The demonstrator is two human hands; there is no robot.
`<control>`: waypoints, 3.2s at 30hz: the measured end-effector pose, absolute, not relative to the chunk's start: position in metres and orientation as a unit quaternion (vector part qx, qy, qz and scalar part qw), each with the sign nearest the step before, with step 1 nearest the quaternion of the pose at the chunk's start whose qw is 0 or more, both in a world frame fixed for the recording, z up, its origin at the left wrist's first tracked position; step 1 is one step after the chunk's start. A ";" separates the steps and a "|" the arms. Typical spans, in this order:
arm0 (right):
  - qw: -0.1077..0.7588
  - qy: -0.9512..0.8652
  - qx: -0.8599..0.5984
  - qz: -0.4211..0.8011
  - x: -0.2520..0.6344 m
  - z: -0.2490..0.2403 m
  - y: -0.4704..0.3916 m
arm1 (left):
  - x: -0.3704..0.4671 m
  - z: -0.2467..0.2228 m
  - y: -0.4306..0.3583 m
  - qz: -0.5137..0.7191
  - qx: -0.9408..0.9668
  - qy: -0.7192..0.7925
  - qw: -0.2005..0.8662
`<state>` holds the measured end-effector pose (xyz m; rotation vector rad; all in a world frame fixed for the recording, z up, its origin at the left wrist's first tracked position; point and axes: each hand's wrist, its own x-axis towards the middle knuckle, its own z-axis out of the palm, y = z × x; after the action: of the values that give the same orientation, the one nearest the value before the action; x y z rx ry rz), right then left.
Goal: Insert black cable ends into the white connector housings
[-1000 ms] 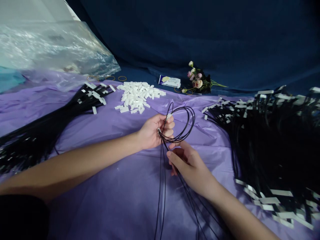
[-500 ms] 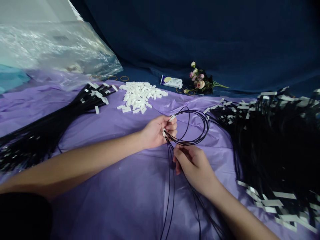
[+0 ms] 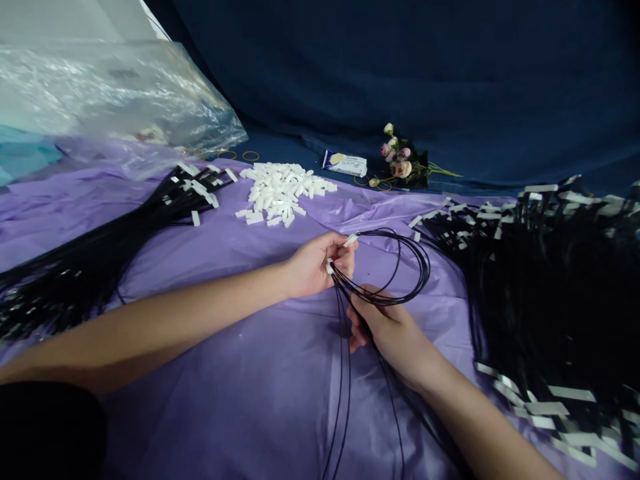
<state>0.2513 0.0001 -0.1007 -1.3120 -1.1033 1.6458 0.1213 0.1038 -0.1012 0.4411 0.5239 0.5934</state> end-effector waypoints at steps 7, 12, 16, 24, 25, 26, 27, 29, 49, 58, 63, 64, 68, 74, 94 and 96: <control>0.384 -0.442 -0.515 0.626 0.252 -0.106 0.000 | 0.123 -0.101 0.104 0.271 0.200 0.270 0.902; 0.387 -0.458 -0.534 0.596 0.254 -0.105 0.002 | 0.122 -0.101 0.104 0.249 0.223 0.267 0.904; 0.390 -0.477 -0.546 0.568 0.260 -0.097 0.004 | 0.119 -0.102 0.105 0.216 0.255 0.255 0.907; 0.367 -0.382 -0.423 0.735 0.288 -0.069 0.004 | 0.116 -0.104 0.109 0.193 0.264 0.235 0.915; 0.368 -0.388 -0.408 0.740 0.293 -0.066 0.003 | 0.116 -0.103 0.109 0.193 0.258 0.240 0.916; 0.367 -0.398 -0.397 0.741 0.298 -0.063 0.003 | 0.116 -0.103 0.109 0.194 0.250 0.246 0.916; 0.369 -0.411 -0.390 0.737 0.303 -0.061 0.003 | 0.116 -0.102 0.110 0.197 0.243 0.251 0.916; 0.388 -0.444 -0.395 0.704 0.311 -0.059 0.004 | 0.116 -0.102 0.111 0.200 0.230 0.256 0.917; 0.679 -0.513 -0.411 0.327 0.286 -0.065 -0.014 | 0.128 -0.100 0.101 0.253 0.265 0.339 0.866; 0.434 -0.631 -0.625 0.151 0.292 -0.071 -0.006 | 0.124 -0.102 0.101 0.233 0.313 0.294 0.872; 0.405 -0.670 -0.615 0.100 0.287 -0.073 -0.002 | 0.123 -0.102 0.099 0.228 0.356 0.281 0.862; 0.406 -0.672 -0.612 0.094 0.287 -0.073 -0.002 | 0.122 -0.101 0.098 0.229 0.360 0.280 0.860; 0.414 -0.680 -0.601 0.073 0.286 -0.074 -0.001 | 0.122 -0.100 0.097 0.224 0.369 0.277 0.859; 0.415 -0.685 -0.596 0.061 0.286 -0.074 -0.001 | 0.122 -0.101 0.097 0.224 0.377 0.271 0.857; 0.405 -0.657 -0.628 0.098 0.287 -0.072 -0.004 | 0.123 -0.113 0.092 0.284 0.429 0.253 0.819; 0.403 -0.654 -0.631 0.111 0.287 -0.072 -0.004 | 0.123 -0.113 0.092 0.284 0.430 0.252 0.819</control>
<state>0.2871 -0.0035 -0.0721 -1.5941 -1.6512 0.2796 0.1234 0.0922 -0.1134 0.9154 0.5370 0.6051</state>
